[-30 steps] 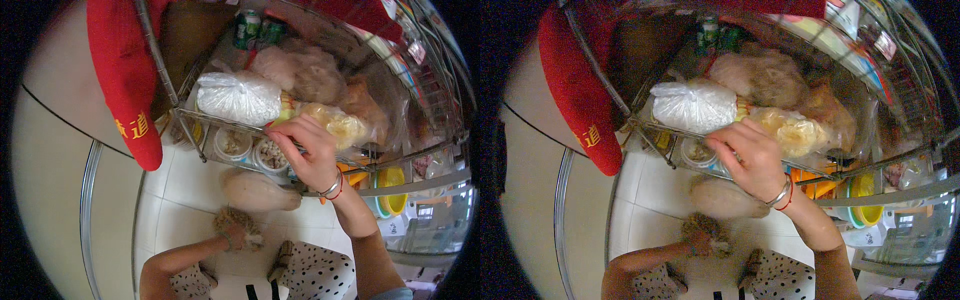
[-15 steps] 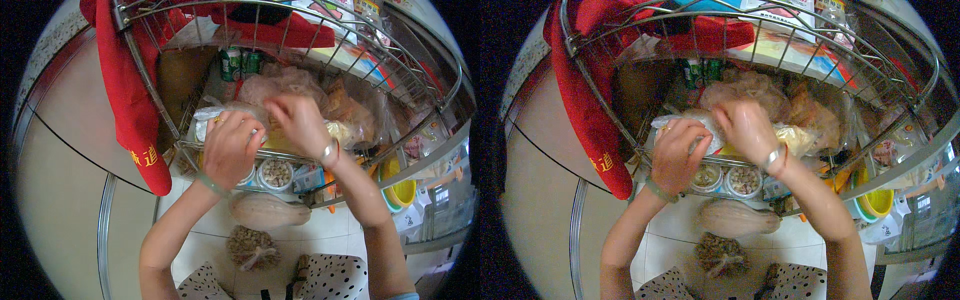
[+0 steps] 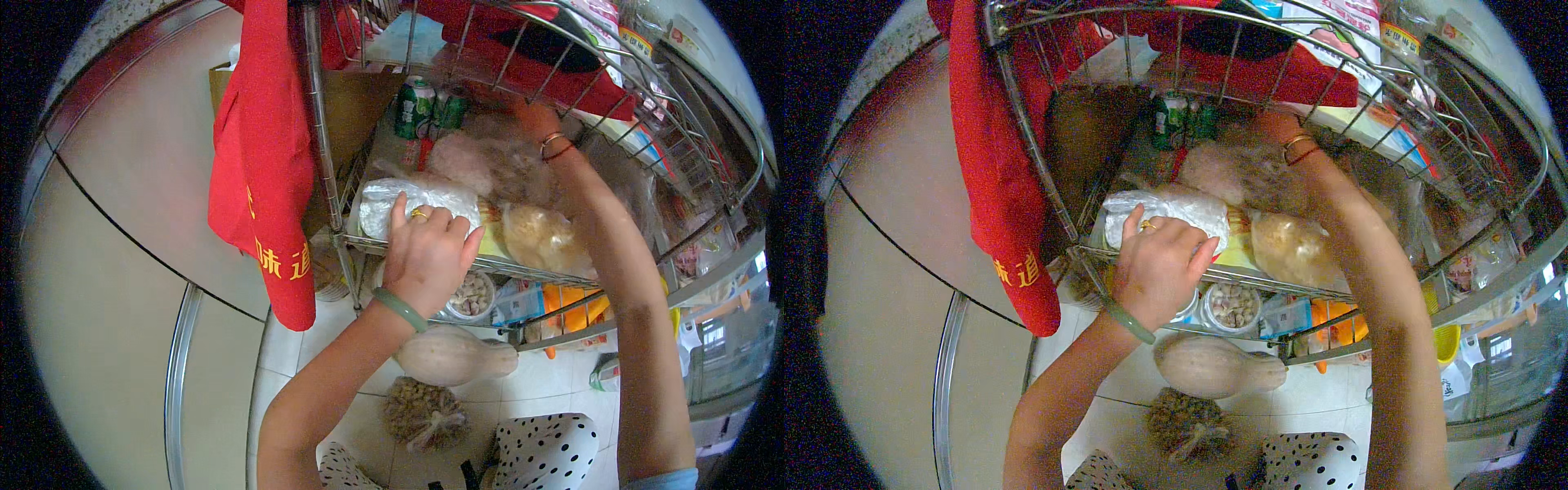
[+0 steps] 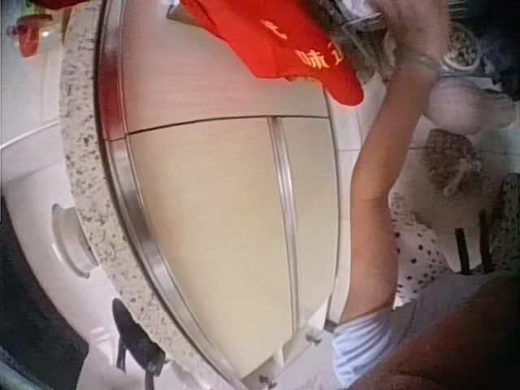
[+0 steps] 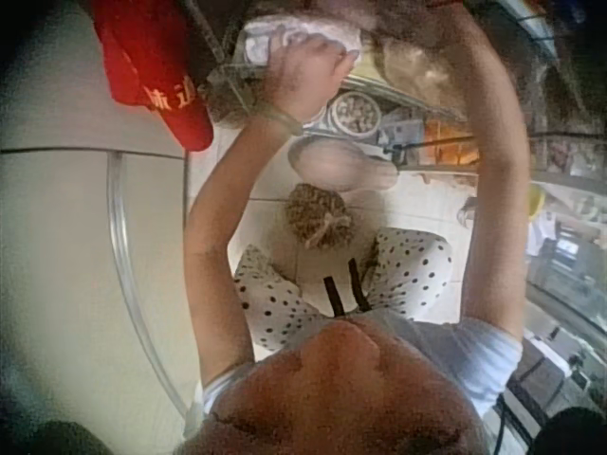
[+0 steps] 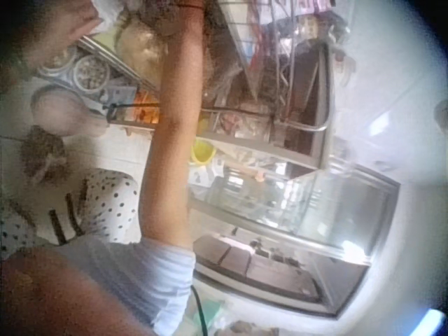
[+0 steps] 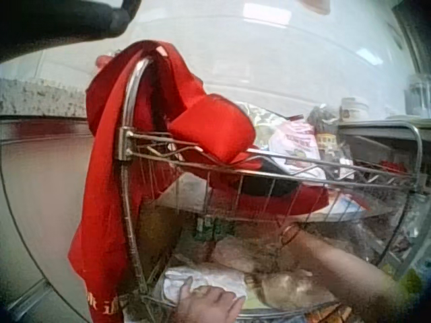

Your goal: The person picks up a bag of nuts from the floor, walks to the kitchen, and opens the bag. They then move to a metal storage rack, where they rearrange various food items, including bread and packaged goods, before placing the opened bag of nuts on the floor.

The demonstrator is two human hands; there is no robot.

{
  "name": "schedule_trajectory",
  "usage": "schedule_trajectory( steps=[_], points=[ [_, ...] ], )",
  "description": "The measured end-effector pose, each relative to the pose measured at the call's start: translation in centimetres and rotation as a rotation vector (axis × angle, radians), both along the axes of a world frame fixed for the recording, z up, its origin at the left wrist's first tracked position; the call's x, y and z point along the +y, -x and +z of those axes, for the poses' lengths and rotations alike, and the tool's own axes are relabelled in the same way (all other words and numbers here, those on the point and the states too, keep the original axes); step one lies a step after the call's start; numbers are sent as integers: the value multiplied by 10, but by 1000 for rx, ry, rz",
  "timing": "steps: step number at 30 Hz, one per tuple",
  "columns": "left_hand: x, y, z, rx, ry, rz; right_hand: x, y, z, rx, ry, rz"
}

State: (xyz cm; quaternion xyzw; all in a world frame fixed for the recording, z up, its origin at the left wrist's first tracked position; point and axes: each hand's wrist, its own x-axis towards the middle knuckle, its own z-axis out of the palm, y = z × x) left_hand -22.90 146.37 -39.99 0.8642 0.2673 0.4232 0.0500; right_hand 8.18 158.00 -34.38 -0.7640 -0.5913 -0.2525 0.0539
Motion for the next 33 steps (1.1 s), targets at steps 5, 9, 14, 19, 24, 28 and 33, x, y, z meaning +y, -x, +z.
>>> schedule_trajectory(
  steps=[5,9,14,19,24,28,33],
  points=[
    [0,-7,-4,-7,-15,-19,9,4,-16,20,-106,175],
    [1,4,-1,36,-38,-3,7,121,-3,20,-10,278],
    [0,-5,0,61,-46,-15,-8,129,-10,29,-82,425],
    [2,4,-2,83,-60,-8,-51,134,18,207,-25,326],
    [-2,1,1,76,-61,-16,-118,78,32,220,11,116],
    [-4,-4,4,89,-76,-26,-133,28,-22,317,-201,332],
    [-2,5,3,67,-111,-6,-158,57,15,568,-30,-23]
  ],
)
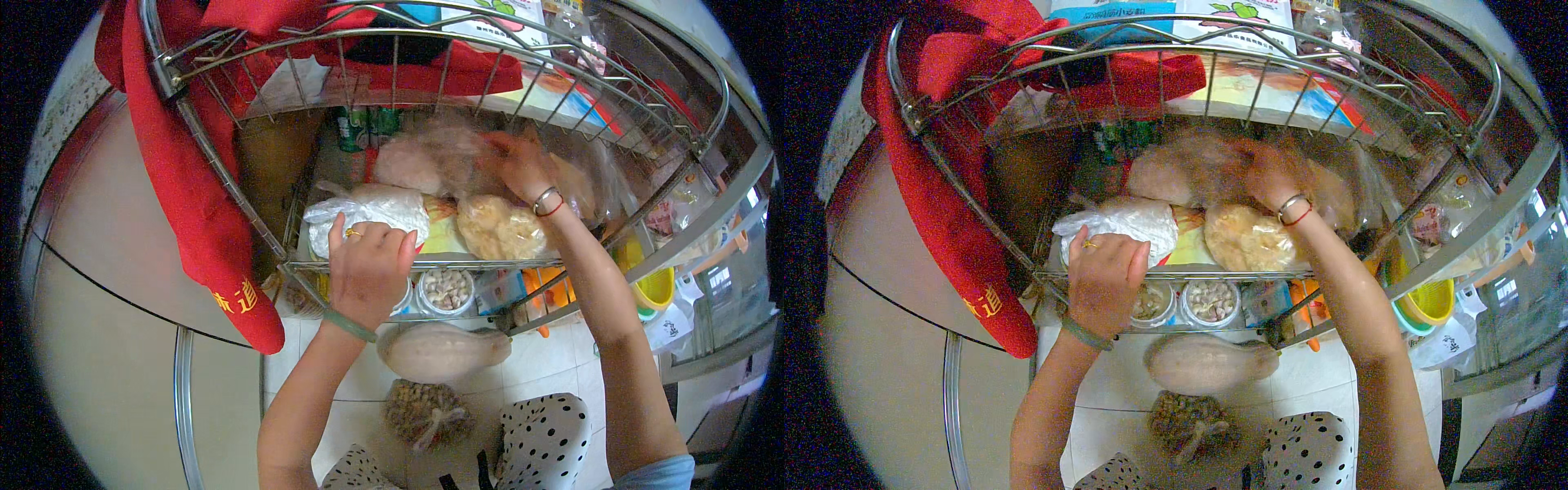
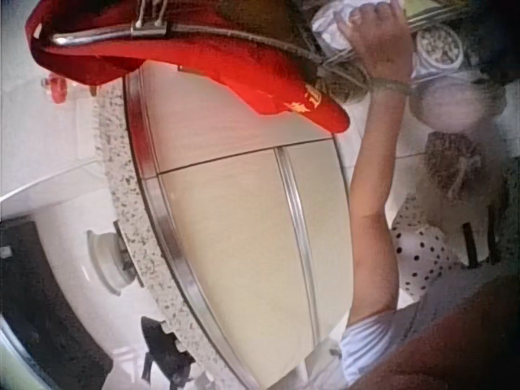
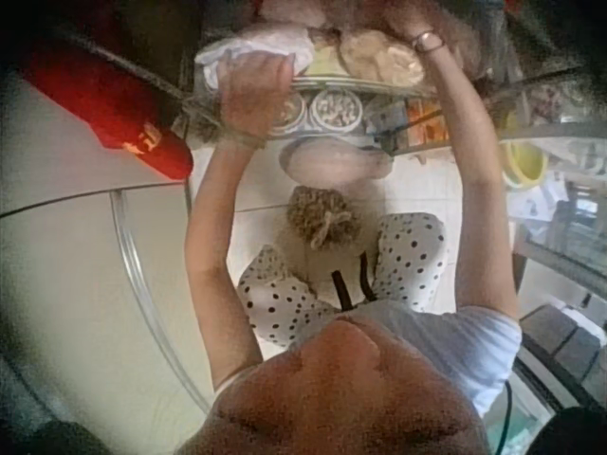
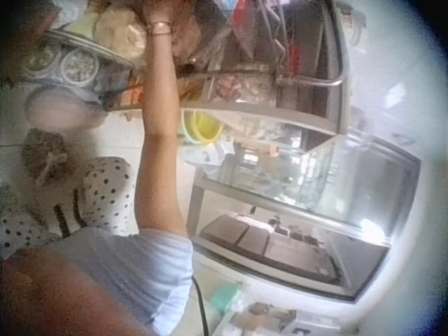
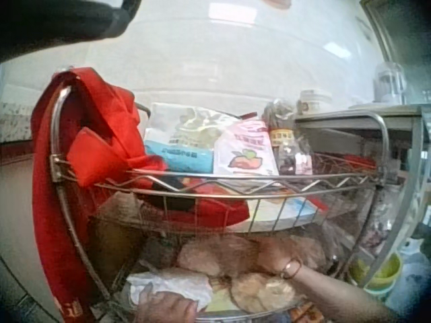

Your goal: The person picks up a bag of nuts from the floor, walks to the kitchen, and opens the bag. They then move to a metal storage rack, where they rearrange various food items, including bread and packaged goods, before placing the opened bag of nuts on the floor.

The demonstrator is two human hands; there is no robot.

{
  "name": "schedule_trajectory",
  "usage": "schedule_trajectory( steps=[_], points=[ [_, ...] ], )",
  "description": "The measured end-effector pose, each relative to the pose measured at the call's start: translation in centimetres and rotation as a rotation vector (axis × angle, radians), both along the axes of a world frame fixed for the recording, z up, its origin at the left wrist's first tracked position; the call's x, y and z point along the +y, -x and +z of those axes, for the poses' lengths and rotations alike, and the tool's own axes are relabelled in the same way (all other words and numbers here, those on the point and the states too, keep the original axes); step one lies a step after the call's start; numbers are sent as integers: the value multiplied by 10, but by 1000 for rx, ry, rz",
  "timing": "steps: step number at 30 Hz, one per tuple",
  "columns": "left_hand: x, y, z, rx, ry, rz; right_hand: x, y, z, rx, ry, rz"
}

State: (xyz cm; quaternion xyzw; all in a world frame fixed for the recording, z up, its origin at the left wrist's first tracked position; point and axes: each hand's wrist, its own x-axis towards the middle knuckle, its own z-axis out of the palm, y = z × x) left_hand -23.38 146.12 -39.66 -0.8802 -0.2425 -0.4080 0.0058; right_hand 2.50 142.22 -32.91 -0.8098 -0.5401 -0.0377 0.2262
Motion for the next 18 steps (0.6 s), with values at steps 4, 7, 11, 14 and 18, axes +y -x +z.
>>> schedule_trajectory(
  steps=[4,7,11,14,18],
  points=[
    [-2,-14,-1,-70,-1,-47,13,-68,-42,360,-324,101],
    [1,-3,-5,-41,-25,8,11,-36,-28,776,-508,211],
    [-1,-3,-5,48,94,32,-7,-15,-15,644,-563,266],
    [-10,-8,19,-110,273,17,-22,17,3,292,-612,337],
    [-6,-8,31,-237,261,-106,-29,70,-1,-74,-568,696]
  ],
)
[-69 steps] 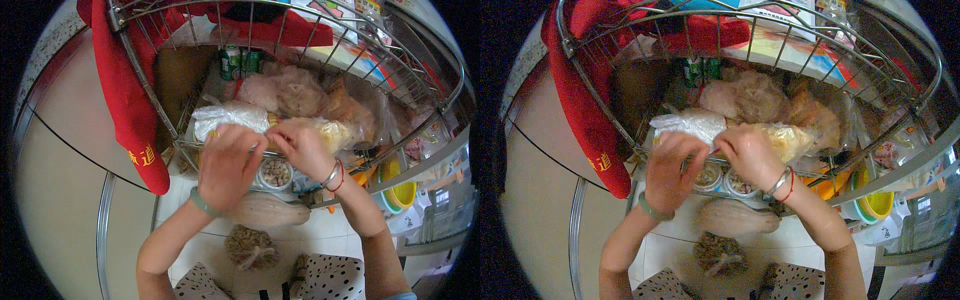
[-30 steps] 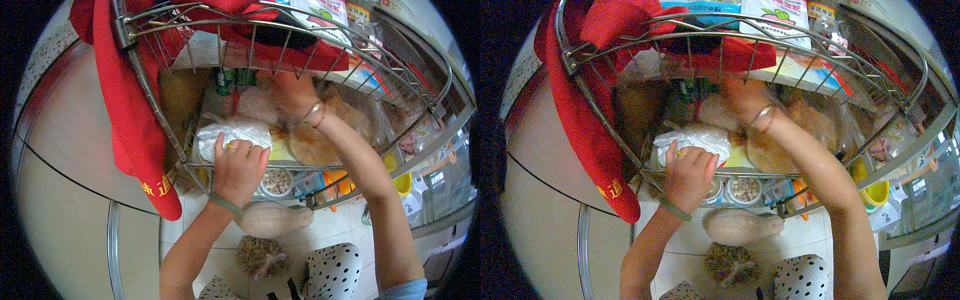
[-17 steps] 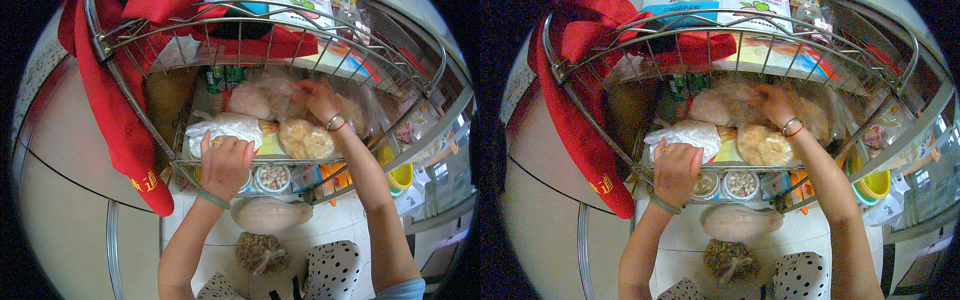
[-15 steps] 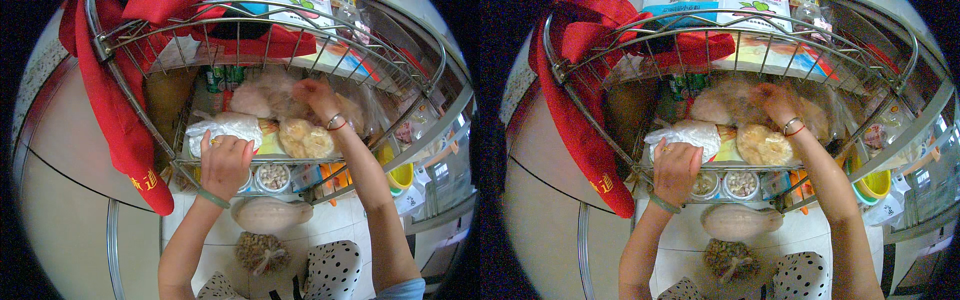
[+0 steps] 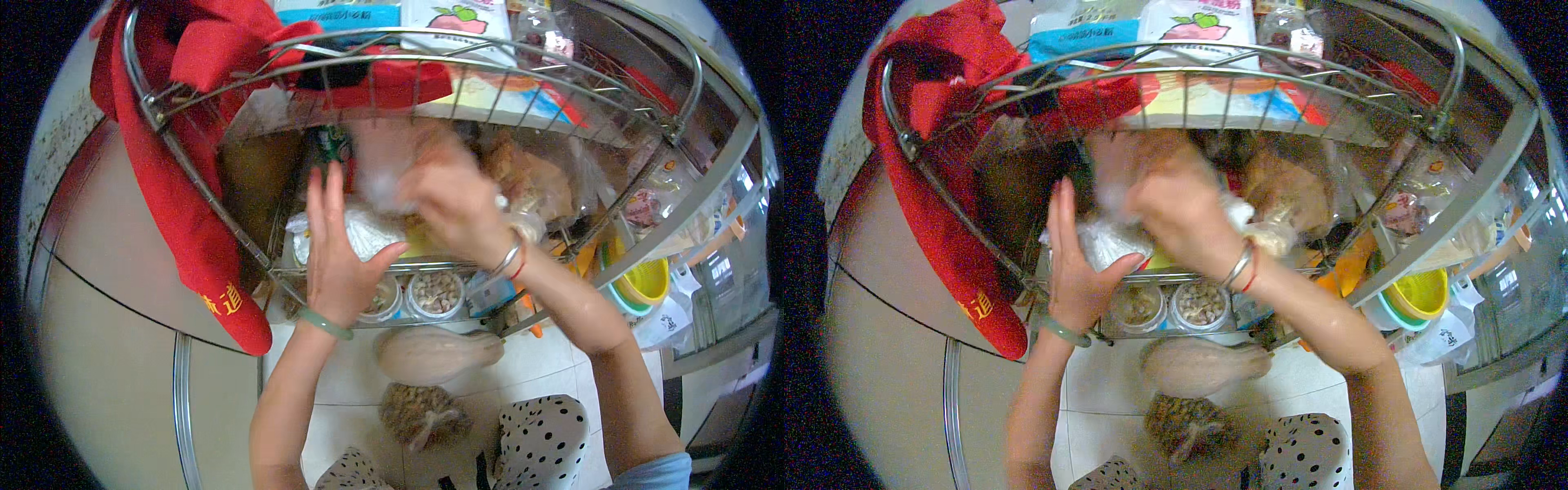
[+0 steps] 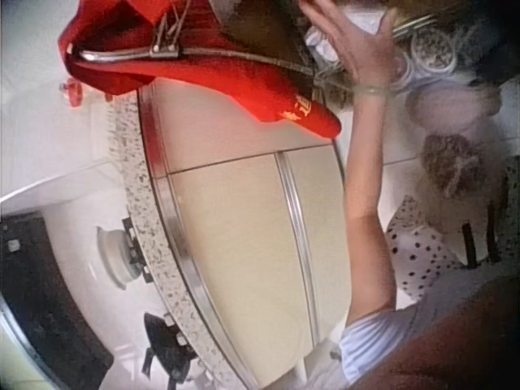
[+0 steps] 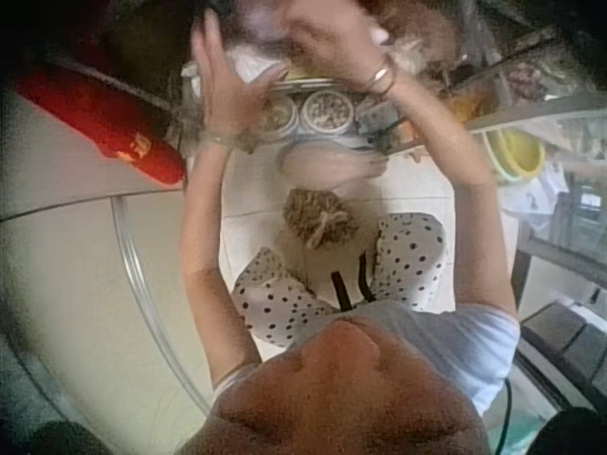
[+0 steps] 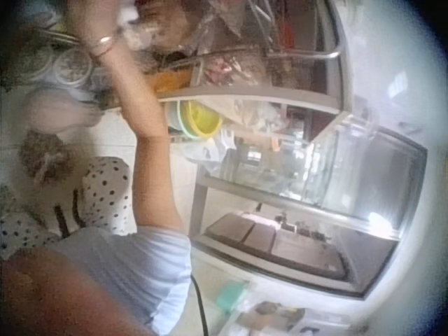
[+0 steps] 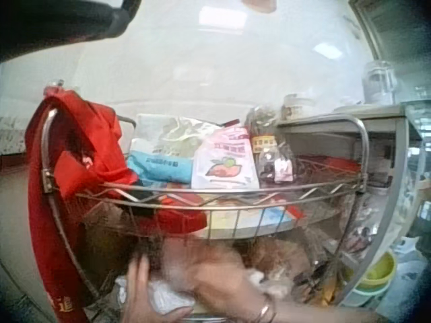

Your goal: The person picks up a bag of nuts from the floor, walks to the kitchen, and opens the bag. They then move to a metal storage rack, where they rearrange various food items, including bread and packaged goods, before placing the opened bag of nuts on the floor.

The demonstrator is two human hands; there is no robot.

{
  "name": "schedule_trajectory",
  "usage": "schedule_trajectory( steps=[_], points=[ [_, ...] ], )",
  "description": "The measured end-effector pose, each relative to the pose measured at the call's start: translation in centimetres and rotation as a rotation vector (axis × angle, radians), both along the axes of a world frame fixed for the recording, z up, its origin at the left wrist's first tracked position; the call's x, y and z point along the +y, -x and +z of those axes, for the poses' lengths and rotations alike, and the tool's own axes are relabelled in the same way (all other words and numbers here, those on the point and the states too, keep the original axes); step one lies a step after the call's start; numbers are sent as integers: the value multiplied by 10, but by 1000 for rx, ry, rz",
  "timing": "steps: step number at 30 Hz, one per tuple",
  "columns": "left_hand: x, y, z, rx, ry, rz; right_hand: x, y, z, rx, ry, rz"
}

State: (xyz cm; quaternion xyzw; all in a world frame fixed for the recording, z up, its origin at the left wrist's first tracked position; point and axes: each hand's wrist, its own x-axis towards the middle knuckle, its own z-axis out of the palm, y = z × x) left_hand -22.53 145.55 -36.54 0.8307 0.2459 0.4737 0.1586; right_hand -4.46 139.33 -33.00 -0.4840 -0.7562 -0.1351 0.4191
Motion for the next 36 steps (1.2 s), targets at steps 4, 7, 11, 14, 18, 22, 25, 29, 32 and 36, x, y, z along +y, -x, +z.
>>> schedule_trajectory(
  steps=[4,7,11,14,18,22,25,29,32,36],
  points=[
    [4,-4,-2,93,-54,-13,-14,25,-8,-150,27,189],
    [10,-3,-8,152,9,-62,-24,24,9,86,108,179],
    [7,-6,-14,237,-40,5,0,-44,60,407,408,-735],
    [8,-9,-13,221,-70,1,41,-102,52,138,521,-941],
    [9,-9,-15,233,-28,-32,71,-131,35,-33,594,-970],
    [7,-6,-11,216,-37,-21,78,-132,30,-93,548,-916],
    [4,-8,-10,196,-33,-22,74,-126,26,-132,466,-832],
    [8,-7,-15,156,-78,-5,55,-109,25,-190,328,-680],
    [7,-3,-15,166,-58,19,17,-93,23,-392,261,-632],
    [8,-4,-19,182,-172,104,-47,-73,13,141,-17,-471]
  ],
)
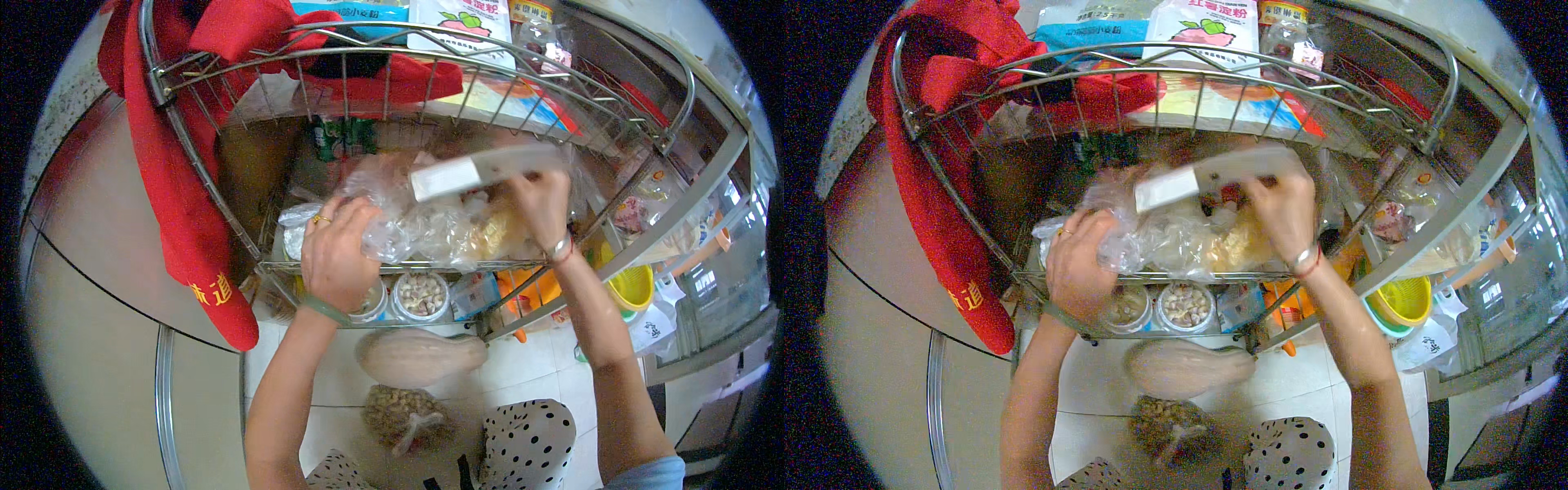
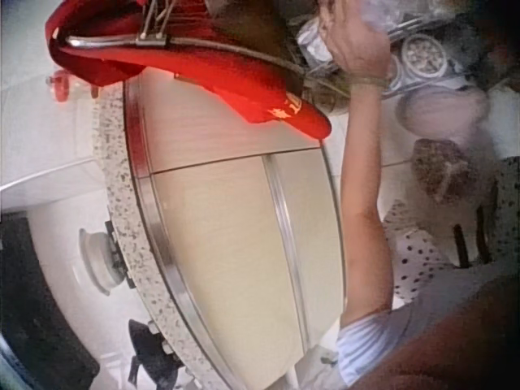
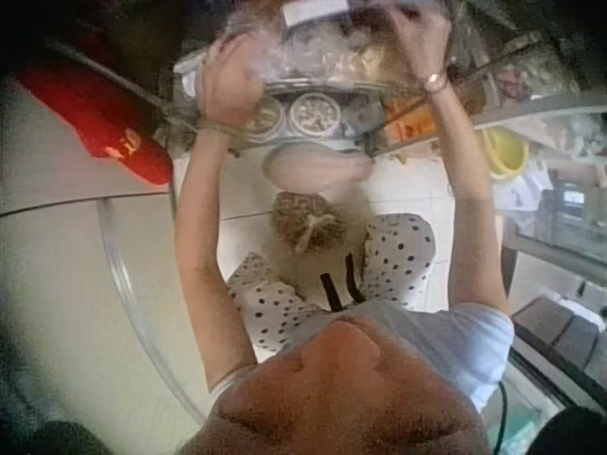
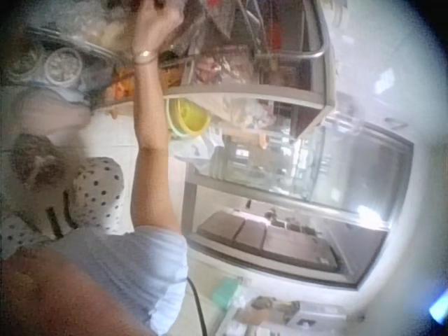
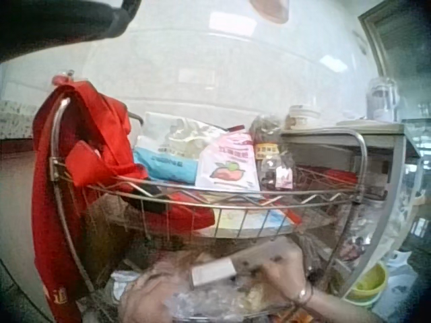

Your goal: The person picks up a bag of nuts from the floor, walks to the kitchen, and opens the bag. They then move to a metal storage rack, where they rearrange various food items, including bread and packaged goods, before placing the opened bag of nuts on the floor.

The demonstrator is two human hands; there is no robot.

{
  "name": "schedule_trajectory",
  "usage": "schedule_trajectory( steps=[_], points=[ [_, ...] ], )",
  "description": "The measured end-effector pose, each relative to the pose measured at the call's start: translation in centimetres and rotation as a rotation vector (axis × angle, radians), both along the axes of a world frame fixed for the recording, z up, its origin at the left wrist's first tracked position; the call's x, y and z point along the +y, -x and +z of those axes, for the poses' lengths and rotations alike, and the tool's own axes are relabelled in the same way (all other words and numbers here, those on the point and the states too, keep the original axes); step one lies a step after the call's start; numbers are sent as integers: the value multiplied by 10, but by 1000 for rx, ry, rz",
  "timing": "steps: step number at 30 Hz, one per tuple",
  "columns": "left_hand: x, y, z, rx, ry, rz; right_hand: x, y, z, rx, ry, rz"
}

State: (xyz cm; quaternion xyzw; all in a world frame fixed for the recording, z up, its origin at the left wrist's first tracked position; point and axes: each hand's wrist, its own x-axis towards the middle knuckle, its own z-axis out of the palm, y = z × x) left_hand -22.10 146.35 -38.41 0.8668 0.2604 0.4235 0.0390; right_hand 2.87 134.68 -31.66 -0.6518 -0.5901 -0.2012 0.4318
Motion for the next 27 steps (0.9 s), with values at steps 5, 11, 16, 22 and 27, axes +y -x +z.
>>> schedule_trajectory(
  steps=[5,11,16,22,27],
  points=[
    [-13,-3,8,75,117,-12,-61,22,-28,444,-335,52],
    [-16,1,0,142,-69,78,-103,33,-15,685,-464,84],
    [-56,-5,10,-167,-135,194,-121,57,-2,858,-498,101],
    [-107,13,8,-345,892,-670,-126,72,-11,1042,51,153],
    [-121,2,-1,-404,1157,-820,-119,81,-20,1110,165,204]
  ],
)
